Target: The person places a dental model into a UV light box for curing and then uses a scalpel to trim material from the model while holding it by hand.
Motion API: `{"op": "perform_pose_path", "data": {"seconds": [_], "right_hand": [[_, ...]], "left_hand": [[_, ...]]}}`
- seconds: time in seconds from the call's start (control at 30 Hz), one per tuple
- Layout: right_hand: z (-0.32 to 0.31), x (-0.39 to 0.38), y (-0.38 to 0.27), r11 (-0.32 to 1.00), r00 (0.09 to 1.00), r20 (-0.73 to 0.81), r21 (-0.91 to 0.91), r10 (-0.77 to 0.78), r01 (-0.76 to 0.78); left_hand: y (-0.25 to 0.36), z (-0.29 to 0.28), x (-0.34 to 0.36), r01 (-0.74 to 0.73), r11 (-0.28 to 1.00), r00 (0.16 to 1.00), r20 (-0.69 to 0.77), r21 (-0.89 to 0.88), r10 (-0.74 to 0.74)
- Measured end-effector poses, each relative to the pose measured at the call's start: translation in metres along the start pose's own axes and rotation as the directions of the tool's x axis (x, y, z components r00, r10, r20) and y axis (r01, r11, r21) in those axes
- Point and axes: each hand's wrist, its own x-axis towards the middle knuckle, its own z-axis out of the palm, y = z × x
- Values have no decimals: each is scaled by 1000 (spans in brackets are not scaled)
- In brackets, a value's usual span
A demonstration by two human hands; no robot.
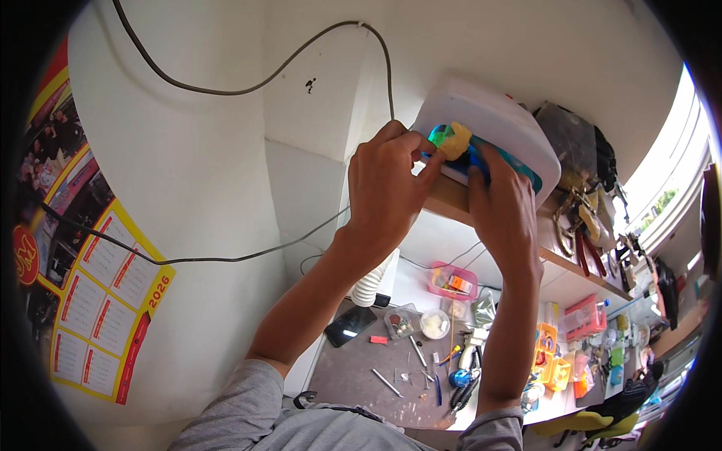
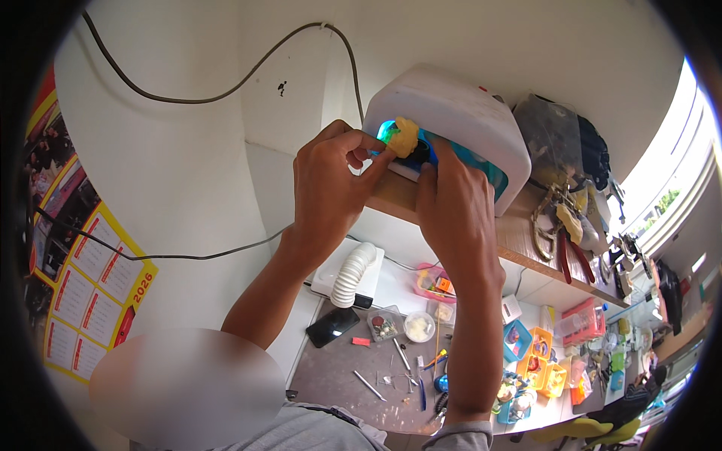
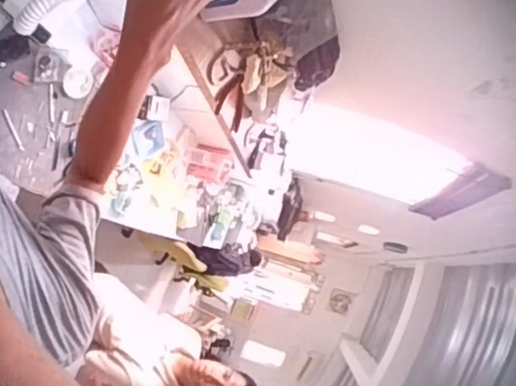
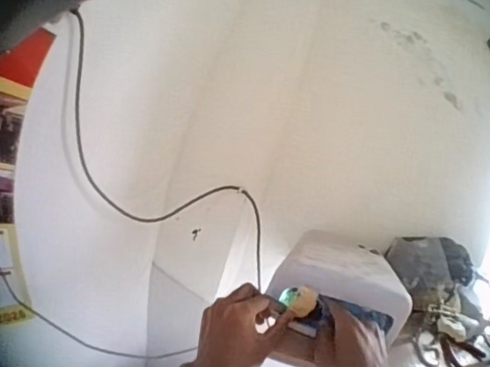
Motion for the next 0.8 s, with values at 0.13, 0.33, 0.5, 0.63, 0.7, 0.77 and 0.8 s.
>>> {"op": "perform_pose_path", "data": {"seconds": [0.13, 0.33, 0.5, 0.63, 0.7, 0.77, 0.8], "right_hand": [[0, -5, -1, 999, 999, -16, 30, 31, -31], [9, -7, 7, 995, 976, -191, 1, -102, 105], [13, -3, -1, 998, 982, -190, 49, -19, 29], [15, -3, 0, 998, 976, -217, 60, -14, 27], [16, -3, 0, 997, 973, -230, 70, -16, 33], [16, -3, 0, 998, 974, -225, 60, -2, 16], [17, -3, 0, 998, 975, -220, 57, 3, 10]], "left_hand": [[1, -1, 0, -22, 1000, 1000, 6, 18, 22], [0, -1, 0, -17, 1000, 1000, 23, 24, 17], [1, -2, 1, -19, 999, 999, 35, 25, 18], [1, -3, 0, -18, 1000, 999, 36, 20, 18], [1, -3, 1, -37, 999, 999, 29, 17, 37], [1, -3, 0, -47, 999, 999, 22, 11, 47], [1, -3, 0, -46, 999, 999, 17, 9, 46]]}}
